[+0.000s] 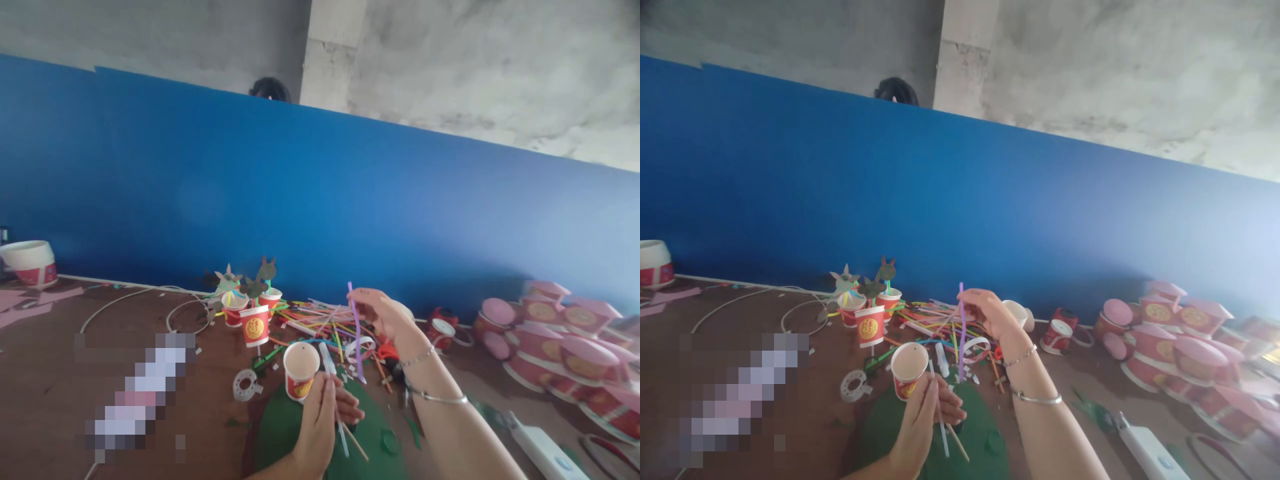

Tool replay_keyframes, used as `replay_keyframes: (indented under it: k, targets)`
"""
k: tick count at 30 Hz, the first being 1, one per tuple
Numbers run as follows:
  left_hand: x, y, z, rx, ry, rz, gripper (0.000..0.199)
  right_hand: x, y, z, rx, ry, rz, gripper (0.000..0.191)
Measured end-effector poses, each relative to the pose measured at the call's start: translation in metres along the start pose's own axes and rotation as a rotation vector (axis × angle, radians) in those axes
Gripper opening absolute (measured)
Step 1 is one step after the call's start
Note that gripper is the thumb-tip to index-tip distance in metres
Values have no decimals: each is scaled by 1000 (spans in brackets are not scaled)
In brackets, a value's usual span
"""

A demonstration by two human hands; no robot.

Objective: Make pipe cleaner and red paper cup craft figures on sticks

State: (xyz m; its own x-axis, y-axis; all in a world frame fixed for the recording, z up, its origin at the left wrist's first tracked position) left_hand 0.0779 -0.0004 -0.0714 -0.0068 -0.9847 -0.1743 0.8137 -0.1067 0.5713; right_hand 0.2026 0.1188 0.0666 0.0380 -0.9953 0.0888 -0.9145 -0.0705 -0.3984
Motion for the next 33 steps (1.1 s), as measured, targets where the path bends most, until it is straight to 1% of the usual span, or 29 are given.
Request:
replay_keyframes:
  k: [1, 2, 3, 4, 6, 8, 10, 13, 16, 19, 21, 22, 23, 24, 25, 26, 28, 30, 33]
  targets:
    - [0, 1, 1, 10, -19, -3, 50, 10, 7, 7, -65, 66, -147, 31]
    - [0, 1, 1, 19, -37, -4, 51, 21, 15, 15, -53, 132, -273, 28]
    - [0, 2, 2, 28, -55, -4, 52, 31, 23, 23, 1, 181, -360, 28]
    - [1, 2, 3, 37, -72, -2, 53, 40, 30, 31, 59, 222, -400, 27]
    - [1, 2, 3, 54, -105, 6, 55, 51, 41, 45, 142, 221, -350, 24]
    - [1, 2, 3, 66, -126, 11, 57, 57, 50, 53, 166, 163, -283, 24]
    - [0, 1, 3, 72, -131, 12, 57, 58, 57, 58, 152, 120, -221, 23]
    - [0, -1, 2, 89, -124, 8, 58, 61, 63, 61, 171, 91, -153, 21]
    - [0, 1, 1, 111, -111, -28, 52, 65, 66, 62, 200, 60, -117, 14]
    - [0, 3, -2, 157, -115, -32, 49, 62, 63, 61, 200, 46, -149, 12]
    - [0, 3, -5, 184, -148, -19, 52, 53, 55, 58, 258, 48, -154, 18]
    - [0, 3, -6, 188, -169, -17, 54, 46, 48, 54, 332, 43, -98, 27]
    - [0, 3, -8, 187, -187, -16, 55, 37, 40, 48, 464, 32, -6, 33]
    - [0, 2, -9, 182, -199, -12, 56, 28, 32, 42, 642, 30, 110, 34]
    - [0, 2, -10, 177, -209, -6, 57, 18, 27, 37, 714, 38, 164, 32]
    - [0, 1, -11, 173, -218, 1, 58, 7, 25, 34, 760, 48, 188, 28]
    - [-1, 0, -12, 169, -227, 22, 58, -12, 29, 32, 865, 103, 175, 18]
    - [-3, -1, -14, 162, -225, 29, 58, -28, 39, 38, 967, 188, 128, 8]
    - [-4, 0, -17, 165, -211, -8, 57, -41, 54, 47, 1073, 272, 84, 29]
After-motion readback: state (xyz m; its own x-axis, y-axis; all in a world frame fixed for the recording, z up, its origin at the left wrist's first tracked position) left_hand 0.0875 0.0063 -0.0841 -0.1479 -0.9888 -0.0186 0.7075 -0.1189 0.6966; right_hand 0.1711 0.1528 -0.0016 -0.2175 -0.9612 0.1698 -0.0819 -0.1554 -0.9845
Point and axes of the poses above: each hand's wrist, its own x-axis away from the middle knuckle, its own y-axis out of the palm, z = x × y, the point moved 4 cm from there along -x, towards the middle knuckle, and after that the axes turned 11 degrees about y, right-handed, at the moved point
